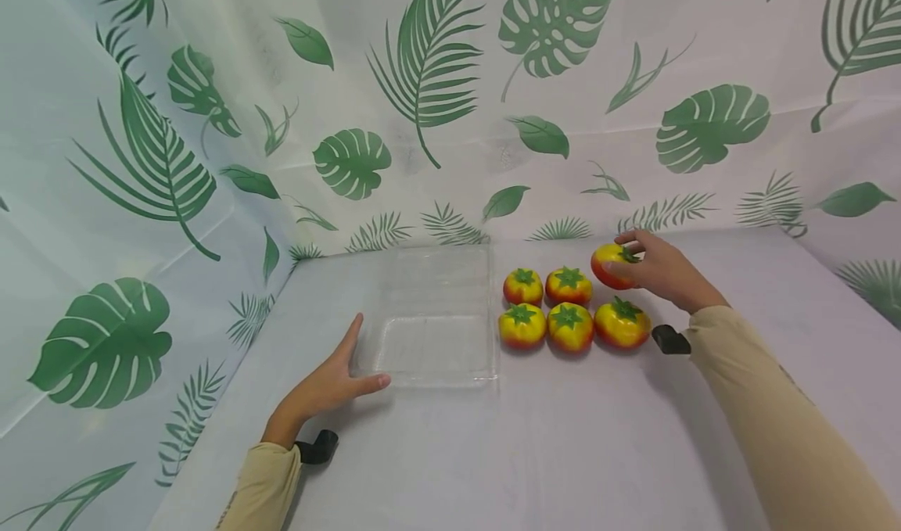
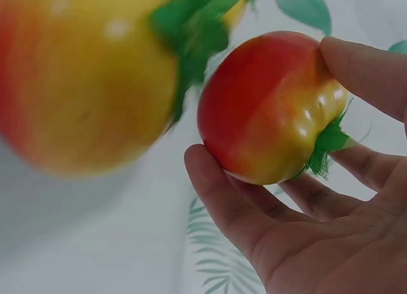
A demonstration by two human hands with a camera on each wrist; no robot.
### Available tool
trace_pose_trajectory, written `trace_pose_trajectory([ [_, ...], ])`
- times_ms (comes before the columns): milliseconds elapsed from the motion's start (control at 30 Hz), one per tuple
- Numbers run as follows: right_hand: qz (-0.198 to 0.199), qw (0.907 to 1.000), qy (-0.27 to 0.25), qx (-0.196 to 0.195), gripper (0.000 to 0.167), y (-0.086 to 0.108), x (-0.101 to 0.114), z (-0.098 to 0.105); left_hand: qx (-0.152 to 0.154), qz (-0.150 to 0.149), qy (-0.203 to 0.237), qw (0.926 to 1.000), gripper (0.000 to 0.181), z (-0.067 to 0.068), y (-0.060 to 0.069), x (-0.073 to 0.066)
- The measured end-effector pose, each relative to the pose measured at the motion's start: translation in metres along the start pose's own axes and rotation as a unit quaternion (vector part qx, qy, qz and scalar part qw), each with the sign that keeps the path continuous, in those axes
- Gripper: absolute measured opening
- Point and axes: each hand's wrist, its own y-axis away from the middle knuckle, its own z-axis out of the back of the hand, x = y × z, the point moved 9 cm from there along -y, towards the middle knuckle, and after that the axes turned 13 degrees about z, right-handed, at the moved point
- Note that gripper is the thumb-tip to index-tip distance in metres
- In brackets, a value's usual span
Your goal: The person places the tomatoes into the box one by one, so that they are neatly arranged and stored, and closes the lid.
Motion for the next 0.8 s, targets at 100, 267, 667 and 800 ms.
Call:
trace_pose_trajectory([
  [100, 0.011, 0.9999, 0.002, 0.001, 0.077, -0.004, 0.009, -0.002, -0.002, 0.0, 0.001, 1.0, 0.127, 0.0, 0.0, 0.0],
  [267, 0.025, 0.9997, 0.006, 0.002, 0.075, -0.011, 0.024, -0.007, -0.004, 0.0, -0.001, 1.0, 0.128, 0.0, 0.0, 0.0],
  [667, 0.069, 0.9976, 0.006, -0.005, 0.074, -0.031, 0.076, -0.034, -0.006, 0.006, -0.007, 0.9999, 0.127, 0.003, 0.003, -0.002],
  [800, 0.082, 0.9966, -0.003, -0.005, 0.075, -0.04, 0.093, -0.045, -0.006, 0.005, -0.007, 0.9999, 0.127, 0.002, 0.004, -0.003],
])
